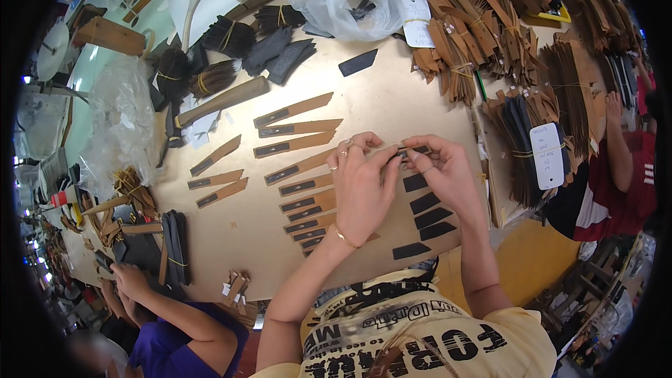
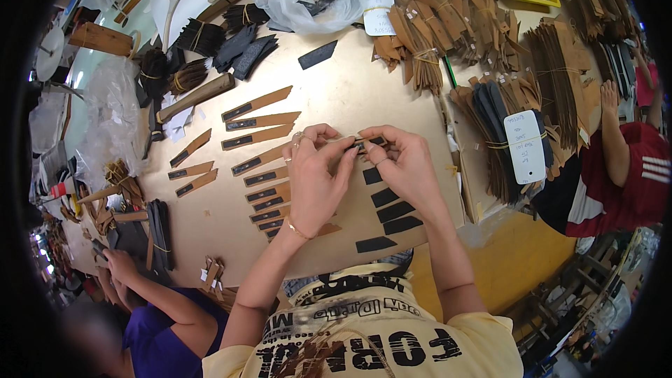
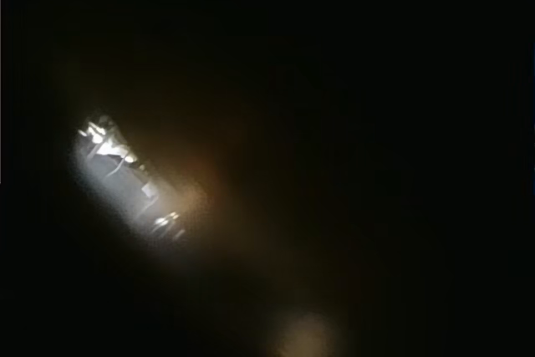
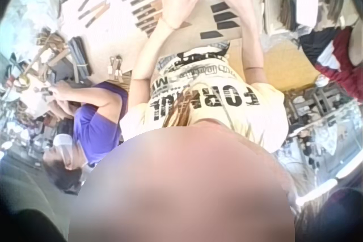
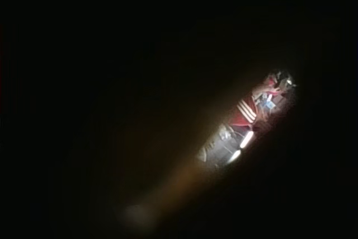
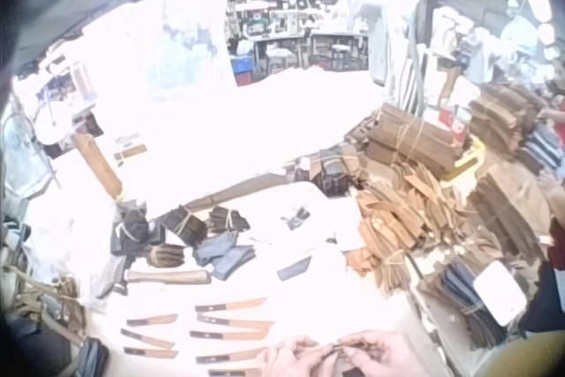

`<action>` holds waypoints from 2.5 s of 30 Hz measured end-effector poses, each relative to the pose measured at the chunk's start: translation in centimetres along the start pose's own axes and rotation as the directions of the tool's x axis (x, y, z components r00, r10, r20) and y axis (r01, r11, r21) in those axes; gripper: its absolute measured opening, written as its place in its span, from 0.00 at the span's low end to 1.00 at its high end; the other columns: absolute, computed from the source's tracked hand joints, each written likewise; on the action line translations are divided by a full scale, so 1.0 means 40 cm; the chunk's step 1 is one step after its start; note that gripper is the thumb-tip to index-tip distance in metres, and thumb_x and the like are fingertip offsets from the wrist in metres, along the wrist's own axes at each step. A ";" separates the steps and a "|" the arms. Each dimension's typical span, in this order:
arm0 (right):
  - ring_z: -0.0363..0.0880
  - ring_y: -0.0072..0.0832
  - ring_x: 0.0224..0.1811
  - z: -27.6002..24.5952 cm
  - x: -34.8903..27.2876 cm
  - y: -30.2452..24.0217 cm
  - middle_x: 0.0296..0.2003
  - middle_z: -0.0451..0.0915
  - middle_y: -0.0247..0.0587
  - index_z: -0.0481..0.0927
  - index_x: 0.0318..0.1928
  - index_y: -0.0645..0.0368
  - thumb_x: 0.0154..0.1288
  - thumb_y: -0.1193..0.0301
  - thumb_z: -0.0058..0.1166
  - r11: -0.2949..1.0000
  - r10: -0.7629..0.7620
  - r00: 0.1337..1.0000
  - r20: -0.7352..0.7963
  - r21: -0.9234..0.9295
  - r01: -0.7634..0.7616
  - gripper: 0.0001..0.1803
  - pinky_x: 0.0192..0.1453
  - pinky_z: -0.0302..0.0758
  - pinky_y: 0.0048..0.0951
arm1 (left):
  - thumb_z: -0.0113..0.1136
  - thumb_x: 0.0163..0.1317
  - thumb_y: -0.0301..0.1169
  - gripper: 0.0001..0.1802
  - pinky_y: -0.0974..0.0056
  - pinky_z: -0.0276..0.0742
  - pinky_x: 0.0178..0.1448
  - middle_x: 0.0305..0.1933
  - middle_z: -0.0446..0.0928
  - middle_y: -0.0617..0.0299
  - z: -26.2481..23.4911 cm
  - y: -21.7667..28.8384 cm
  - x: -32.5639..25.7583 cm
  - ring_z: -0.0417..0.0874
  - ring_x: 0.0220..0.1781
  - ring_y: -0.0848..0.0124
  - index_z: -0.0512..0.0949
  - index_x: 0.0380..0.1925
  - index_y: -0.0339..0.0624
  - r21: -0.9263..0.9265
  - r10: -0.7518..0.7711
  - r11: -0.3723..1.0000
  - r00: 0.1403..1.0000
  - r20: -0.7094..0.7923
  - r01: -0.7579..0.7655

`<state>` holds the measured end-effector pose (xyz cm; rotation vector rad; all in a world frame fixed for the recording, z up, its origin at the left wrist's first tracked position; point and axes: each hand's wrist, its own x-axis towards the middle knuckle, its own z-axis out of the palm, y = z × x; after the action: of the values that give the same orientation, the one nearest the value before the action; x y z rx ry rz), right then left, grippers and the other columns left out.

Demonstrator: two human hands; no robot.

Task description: The person repeatedly picks small rectangular pieces from a table, aligns them with white labels, and presses them together. The person then places the labeled pieces into a growing pile on the table. The process is repeated continuously throughout the clip.

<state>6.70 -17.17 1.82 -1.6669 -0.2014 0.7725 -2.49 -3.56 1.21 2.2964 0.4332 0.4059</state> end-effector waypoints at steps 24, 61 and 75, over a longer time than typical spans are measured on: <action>0.80 0.17 0.34 0.010 -0.004 -0.009 0.34 0.82 0.36 0.80 0.50 0.69 0.70 0.79 0.51 0.995 0.003 0.999 -0.037 -0.099 -0.007 0.11 0.42 0.76 0.18 | 0.59 0.65 0.32 0.11 0.51 0.67 0.59 0.48 0.81 0.54 -0.471 -0.435 0.024 0.80 0.49 0.58 0.83 0.43 0.40 0.606 -0.048 0.644 0.815 -0.578 0.467; 0.78 0.13 0.31 0.007 0.005 0.009 0.30 0.83 0.34 0.82 0.49 0.68 0.65 0.81 0.54 1.000 -0.009 0.999 -0.038 0.001 0.009 0.12 0.35 0.75 0.17 | 0.62 0.53 0.29 0.14 0.66 0.71 0.44 0.42 0.78 0.67 -0.090 -0.128 0.049 0.78 0.41 0.74 0.83 0.42 0.41 0.282 0.756 0.468 0.545 0.363 -0.838; 0.74 0.38 0.48 0.080 -0.069 -0.019 0.47 0.72 0.44 0.83 0.53 0.60 0.54 0.86 0.54 0.384 -0.427 0.879 0.213 -0.837 0.390 0.24 0.51 0.74 0.36 | 0.66 0.51 0.34 0.17 0.65 0.69 0.42 0.40 0.78 0.67 -0.112 -0.131 0.017 0.77 0.38 0.74 0.83 0.43 0.45 0.317 0.694 0.571 0.652 0.305 -0.757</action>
<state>2.94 -15.84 3.39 -2.4347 -1.1129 0.2003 -4.71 2.96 0.52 2.8412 -0.6339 0.5723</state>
